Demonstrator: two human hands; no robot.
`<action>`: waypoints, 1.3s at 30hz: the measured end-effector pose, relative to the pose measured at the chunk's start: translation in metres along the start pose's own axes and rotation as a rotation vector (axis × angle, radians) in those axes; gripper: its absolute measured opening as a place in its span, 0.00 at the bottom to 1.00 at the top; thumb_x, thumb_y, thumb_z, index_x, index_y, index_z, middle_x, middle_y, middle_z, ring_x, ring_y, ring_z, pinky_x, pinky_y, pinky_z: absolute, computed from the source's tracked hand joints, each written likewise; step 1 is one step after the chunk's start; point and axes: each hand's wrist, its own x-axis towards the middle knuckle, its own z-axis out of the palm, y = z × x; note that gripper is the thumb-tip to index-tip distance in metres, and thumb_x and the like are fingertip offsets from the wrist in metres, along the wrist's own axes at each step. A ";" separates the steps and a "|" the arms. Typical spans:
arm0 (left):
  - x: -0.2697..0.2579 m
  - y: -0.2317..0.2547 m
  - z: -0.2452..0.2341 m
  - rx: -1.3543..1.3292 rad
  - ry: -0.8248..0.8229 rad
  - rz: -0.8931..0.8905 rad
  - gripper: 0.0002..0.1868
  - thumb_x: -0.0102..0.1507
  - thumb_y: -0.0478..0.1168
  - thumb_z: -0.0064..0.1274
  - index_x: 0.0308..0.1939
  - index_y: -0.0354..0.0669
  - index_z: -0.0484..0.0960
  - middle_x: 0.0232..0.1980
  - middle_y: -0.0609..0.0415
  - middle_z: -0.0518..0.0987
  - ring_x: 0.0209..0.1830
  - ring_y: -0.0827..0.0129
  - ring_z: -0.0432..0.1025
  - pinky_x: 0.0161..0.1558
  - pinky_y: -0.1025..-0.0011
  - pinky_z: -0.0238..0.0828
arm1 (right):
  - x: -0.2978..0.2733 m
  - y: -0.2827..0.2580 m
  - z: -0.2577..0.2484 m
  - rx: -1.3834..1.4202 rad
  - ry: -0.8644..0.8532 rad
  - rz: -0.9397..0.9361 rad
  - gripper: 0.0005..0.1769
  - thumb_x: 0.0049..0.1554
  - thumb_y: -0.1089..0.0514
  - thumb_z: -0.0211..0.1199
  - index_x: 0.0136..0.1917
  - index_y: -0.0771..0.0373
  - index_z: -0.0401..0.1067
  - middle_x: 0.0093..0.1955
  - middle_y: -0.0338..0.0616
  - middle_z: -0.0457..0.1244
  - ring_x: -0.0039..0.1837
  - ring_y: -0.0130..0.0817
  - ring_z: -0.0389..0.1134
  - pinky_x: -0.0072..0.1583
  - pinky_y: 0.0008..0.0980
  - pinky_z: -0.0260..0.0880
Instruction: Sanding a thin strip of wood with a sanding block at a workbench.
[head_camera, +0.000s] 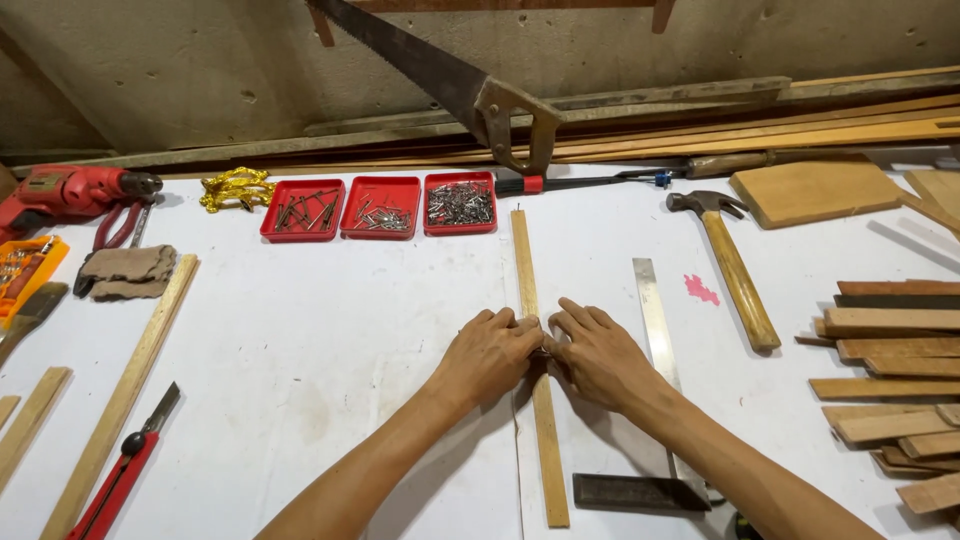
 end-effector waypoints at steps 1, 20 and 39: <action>0.005 -0.004 -0.003 0.002 0.001 0.000 0.05 0.62 0.38 0.55 0.41 0.46 0.84 0.44 0.57 0.83 0.42 0.64 0.74 0.46 0.64 0.70 | 0.005 0.004 0.000 0.000 0.002 -0.001 0.19 0.54 0.50 0.64 0.55 0.61 0.78 0.65 0.54 0.62 0.74 0.52 0.54 0.72 0.52 0.53; 0.073 -0.067 -0.007 -0.130 0.043 -0.127 0.08 0.59 0.38 0.58 0.43 0.46 0.83 0.35 0.47 0.81 0.39 0.56 0.73 0.45 0.59 0.69 | 0.091 0.068 0.025 0.077 -0.007 0.091 0.14 0.57 0.50 0.61 0.52 0.58 0.80 0.66 0.51 0.63 0.75 0.51 0.55 0.74 0.50 0.55; -0.018 0.006 -0.013 -0.123 0.111 -0.084 0.06 0.58 0.36 0.58 0.39 0.44 0.79 0.35 0.48 0.80 0.41 0.54 0.73 0.47 0.59 0.69 | 0.000 -0.011 0.010 0.088 0.012 0.057 0.12 0.56 0.57 0.64 0.52 0.63 0.77 0.65 0.53 0.64 0.75 0.53 0.57 0.72 0.48 0.60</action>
